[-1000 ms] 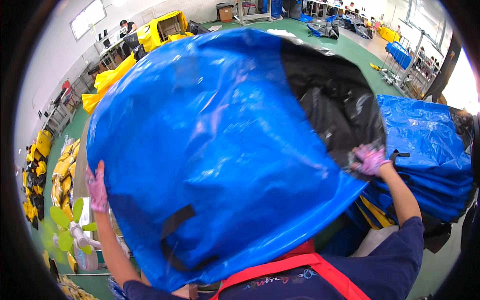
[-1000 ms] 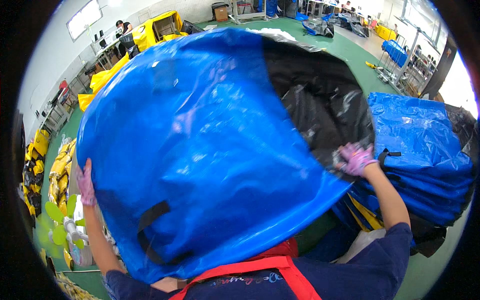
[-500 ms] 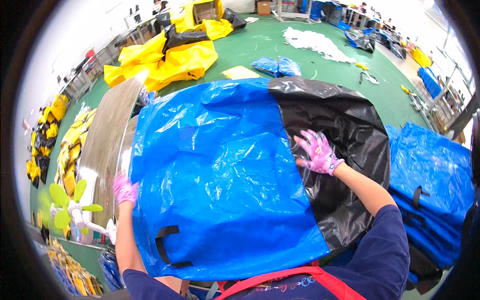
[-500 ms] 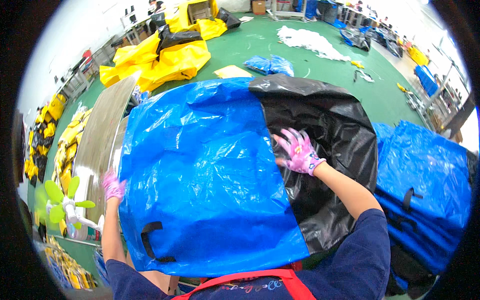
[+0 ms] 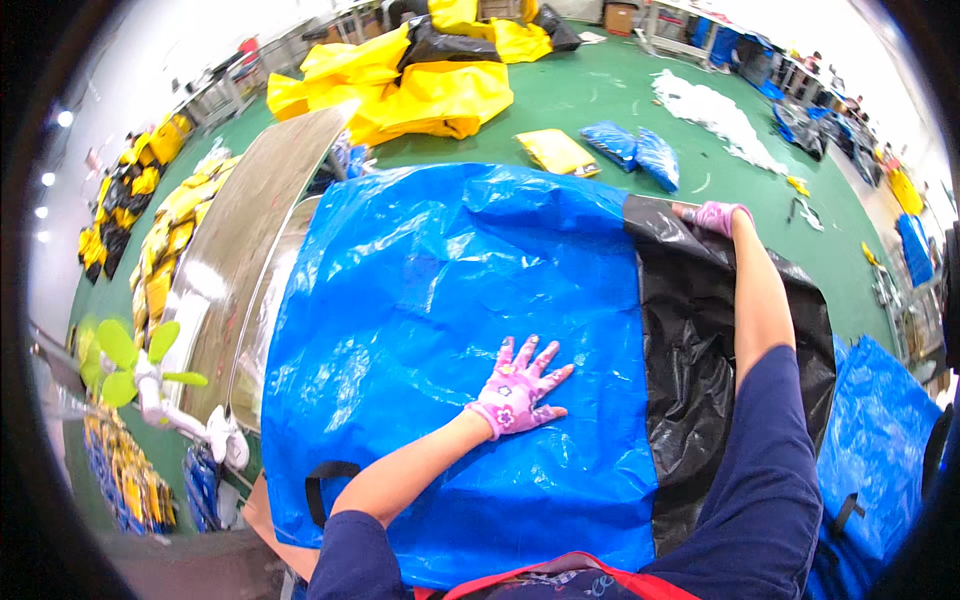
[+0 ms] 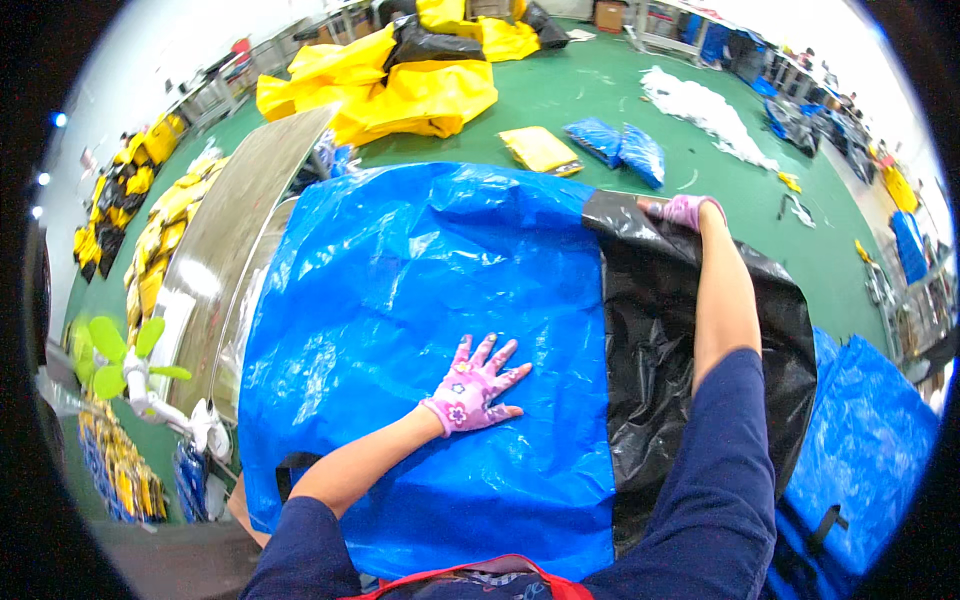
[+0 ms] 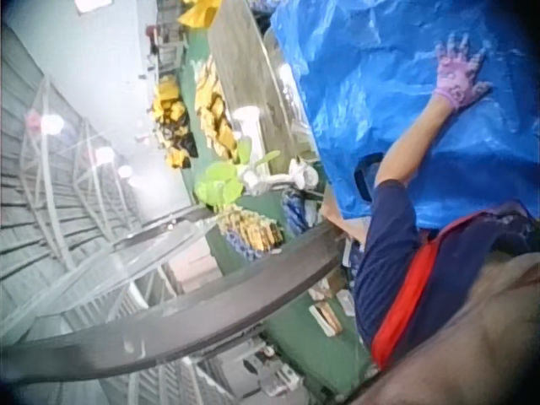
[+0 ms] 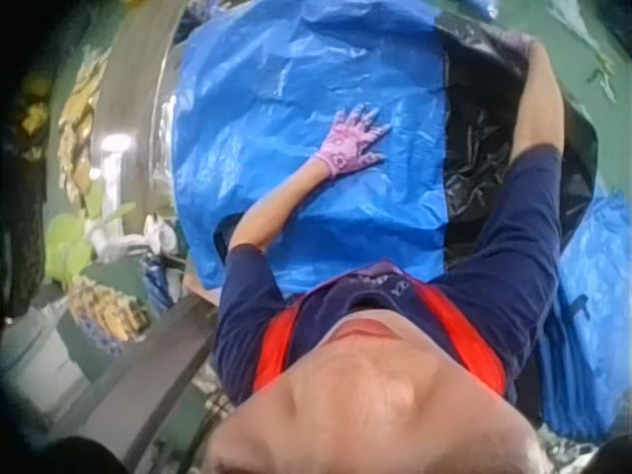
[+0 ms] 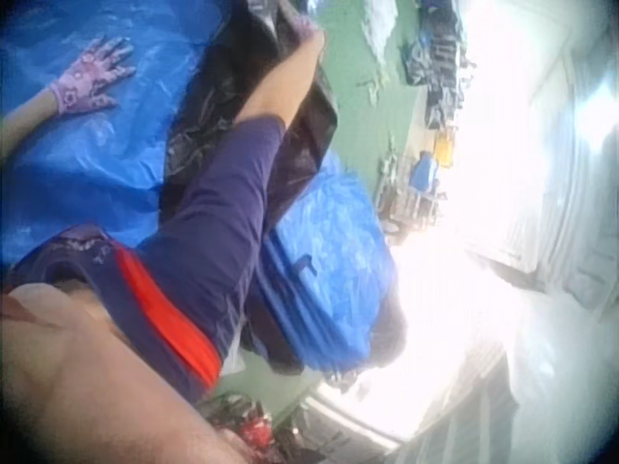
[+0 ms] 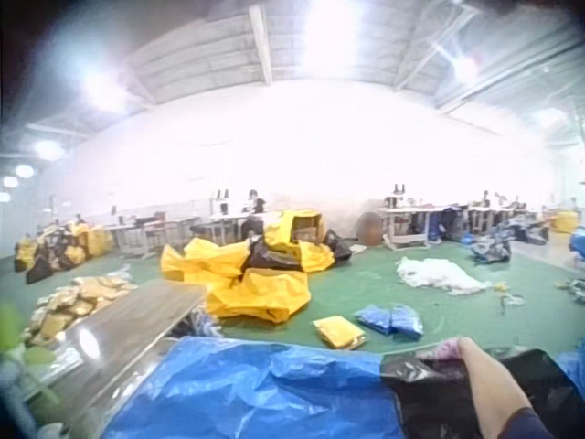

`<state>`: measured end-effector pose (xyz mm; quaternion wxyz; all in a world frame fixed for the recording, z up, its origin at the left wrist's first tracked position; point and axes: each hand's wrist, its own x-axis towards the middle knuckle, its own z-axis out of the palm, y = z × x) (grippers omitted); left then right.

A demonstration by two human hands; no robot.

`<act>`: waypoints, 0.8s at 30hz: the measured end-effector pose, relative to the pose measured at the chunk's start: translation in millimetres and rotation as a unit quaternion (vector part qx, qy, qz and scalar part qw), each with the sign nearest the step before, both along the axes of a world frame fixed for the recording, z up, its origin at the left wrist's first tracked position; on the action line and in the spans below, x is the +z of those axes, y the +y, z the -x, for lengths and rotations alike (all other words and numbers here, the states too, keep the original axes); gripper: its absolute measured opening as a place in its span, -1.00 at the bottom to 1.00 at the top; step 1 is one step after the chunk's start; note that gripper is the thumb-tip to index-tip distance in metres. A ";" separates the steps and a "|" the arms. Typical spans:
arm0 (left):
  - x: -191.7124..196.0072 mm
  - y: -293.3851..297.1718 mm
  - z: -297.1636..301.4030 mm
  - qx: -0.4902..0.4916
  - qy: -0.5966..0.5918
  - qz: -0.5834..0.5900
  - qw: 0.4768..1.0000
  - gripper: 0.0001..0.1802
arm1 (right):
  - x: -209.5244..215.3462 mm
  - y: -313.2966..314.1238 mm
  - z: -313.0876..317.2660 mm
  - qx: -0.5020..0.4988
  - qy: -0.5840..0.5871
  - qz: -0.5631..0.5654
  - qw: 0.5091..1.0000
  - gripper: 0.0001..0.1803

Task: The person folds blue plastic bags and places them into clear plastic packaging bags. They repeat this process multiple times, handling the bags and packaging materials by hand on a wooden table.

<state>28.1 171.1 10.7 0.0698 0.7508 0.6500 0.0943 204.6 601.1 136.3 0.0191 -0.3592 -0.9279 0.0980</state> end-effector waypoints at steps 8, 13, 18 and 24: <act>-7.2 42.1 66.7 0.056 0.024 -0.090 0.994 -0.22 | 82.7 -243.5 -34.8 0.357 0.076 -0.005 0.931 -0.52; -33.3 39.9 99.8 0.206 0.039 -0.086 0.974 -0.29 | -3.1 -350.4 -191.1 0.325 -0.130 0.012 0.937 -0.48; -50.0 -94.9 161.4 0.409 0.079 -0.091 0.905 -0.35 | -69.6 -321.8 -245.1 0.123 -0.069 -0.086 0.986 -0.67; -60.6 -274.4 184.7 0.612 0.011 0.016 0.791 -0.43 | -41.6 -309.7 -246.0 0.147 -0.101 -0.080 0.981 -0.75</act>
